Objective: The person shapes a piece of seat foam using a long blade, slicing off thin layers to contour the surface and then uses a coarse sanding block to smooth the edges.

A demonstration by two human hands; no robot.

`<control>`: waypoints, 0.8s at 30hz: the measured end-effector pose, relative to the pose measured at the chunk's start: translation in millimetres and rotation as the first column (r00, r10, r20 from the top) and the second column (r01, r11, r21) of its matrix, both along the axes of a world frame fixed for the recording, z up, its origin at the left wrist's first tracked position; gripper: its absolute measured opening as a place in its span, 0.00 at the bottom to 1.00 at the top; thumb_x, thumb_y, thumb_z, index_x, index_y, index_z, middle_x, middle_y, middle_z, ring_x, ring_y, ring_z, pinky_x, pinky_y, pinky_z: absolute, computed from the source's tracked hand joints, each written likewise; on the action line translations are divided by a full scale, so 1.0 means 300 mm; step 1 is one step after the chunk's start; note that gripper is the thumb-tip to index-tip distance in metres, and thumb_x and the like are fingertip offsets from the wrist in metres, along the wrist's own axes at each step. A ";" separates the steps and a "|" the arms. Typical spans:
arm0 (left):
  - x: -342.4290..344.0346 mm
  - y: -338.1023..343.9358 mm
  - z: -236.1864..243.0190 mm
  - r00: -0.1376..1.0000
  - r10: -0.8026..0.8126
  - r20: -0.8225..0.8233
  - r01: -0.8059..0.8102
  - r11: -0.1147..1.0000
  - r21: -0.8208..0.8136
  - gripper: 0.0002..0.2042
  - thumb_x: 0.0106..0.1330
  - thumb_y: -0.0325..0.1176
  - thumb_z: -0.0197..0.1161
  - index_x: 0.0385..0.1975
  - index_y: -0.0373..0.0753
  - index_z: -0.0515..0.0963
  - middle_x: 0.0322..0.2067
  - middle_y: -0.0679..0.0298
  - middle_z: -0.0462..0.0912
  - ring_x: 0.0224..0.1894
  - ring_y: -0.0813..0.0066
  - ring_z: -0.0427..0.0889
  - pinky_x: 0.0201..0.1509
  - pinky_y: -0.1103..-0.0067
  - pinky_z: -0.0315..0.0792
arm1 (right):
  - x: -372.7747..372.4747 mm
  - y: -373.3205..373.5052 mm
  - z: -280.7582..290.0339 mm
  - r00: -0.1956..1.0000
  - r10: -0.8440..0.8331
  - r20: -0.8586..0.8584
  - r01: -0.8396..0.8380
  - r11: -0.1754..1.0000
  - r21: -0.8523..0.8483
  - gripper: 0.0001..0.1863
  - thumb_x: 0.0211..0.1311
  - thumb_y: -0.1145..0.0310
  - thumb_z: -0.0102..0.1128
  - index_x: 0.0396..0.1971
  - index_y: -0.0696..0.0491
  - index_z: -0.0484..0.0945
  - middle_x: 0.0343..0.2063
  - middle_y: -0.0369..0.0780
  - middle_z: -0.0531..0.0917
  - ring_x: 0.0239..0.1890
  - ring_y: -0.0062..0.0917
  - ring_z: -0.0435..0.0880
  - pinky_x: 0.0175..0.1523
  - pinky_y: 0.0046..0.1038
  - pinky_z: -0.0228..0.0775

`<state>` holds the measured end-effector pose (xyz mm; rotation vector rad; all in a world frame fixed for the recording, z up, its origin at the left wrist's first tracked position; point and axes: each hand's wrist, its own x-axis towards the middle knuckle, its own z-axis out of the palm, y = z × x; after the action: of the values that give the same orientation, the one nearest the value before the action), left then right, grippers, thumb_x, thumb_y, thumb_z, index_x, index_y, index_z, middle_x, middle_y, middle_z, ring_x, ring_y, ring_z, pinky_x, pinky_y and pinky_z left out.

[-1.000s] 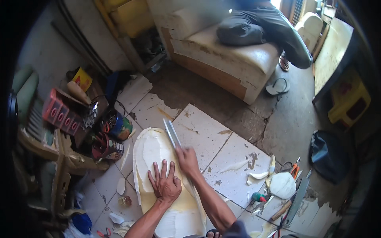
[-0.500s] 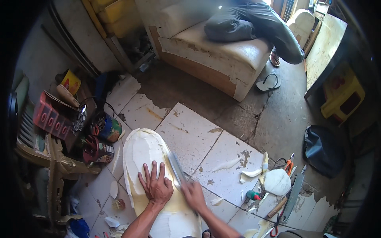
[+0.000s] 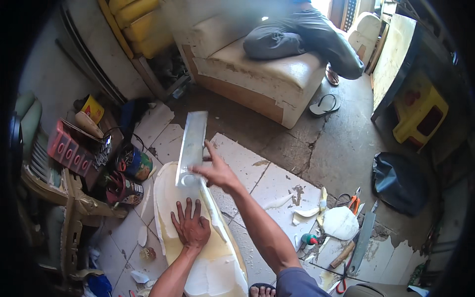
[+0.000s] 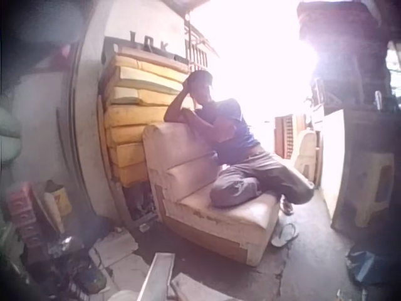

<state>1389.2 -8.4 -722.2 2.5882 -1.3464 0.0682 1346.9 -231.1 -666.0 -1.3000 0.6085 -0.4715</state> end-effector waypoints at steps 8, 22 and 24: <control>-0.003 -0.009 -0.041 0.999 -0.016 0.033 0.019 0.996 -0.090 0.28 0.62 0.38 0.57 0.66 0.50 0.79 0.73 0.58 0.70 0.79 0.43 0.57 0.80 0.42 0.40 | -0.241 0.130 -0.473 0.903 -0.299 -0.308 0.337 0.938 0.078 0.27 0.67 0.68 0.57 0.65 0.61 0.72 0.46 0.51 0.84 0.34 0.29 0.85 0.36 0.32 0.79; -0.002 0.011 -0.038 1.000 0.000 0.010 0.001 0.996 -0.085 0.28 0.63 0.39 0.57 0.66 0.48 0.79 0.73 0.57 0.70 0.79 0.45 0.56 0.81 0.45 0.40 | -0.531 0.420 -0.352 0.915 -0.274 -0.296 0.232 0.958 -0.170 0.53 0.53 0.59 0.66 0.80 0.48 0.52 0.51 0.56 0.80 0.49 0.47 0.83 0.60 0.41 0.74; -0.007 -0.007 -0.037 1.000 -0.016 0.007 0.017 0.993 -0.115 0.28 0.63 0.39 0.58 0.66 0.49 0.79 0.72 0.57 0.71 0.78 0.46 0.58 0.80 0.45 0.41 | -0.612 0.439 -0.402 0.945 -0.175 -0.277 0.242 0.943 0.228 0.49 0.55 0.59 0.65 0.79 0.49 0.56 0.50 0.51 0.85 0.48 0.45 0.84 0.63 0.40 0.72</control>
<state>1387.1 -10.5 -733.4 2.4834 -1.3257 0.1468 1163.3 -99.4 -786.7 -1.0553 0.9983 -0.3867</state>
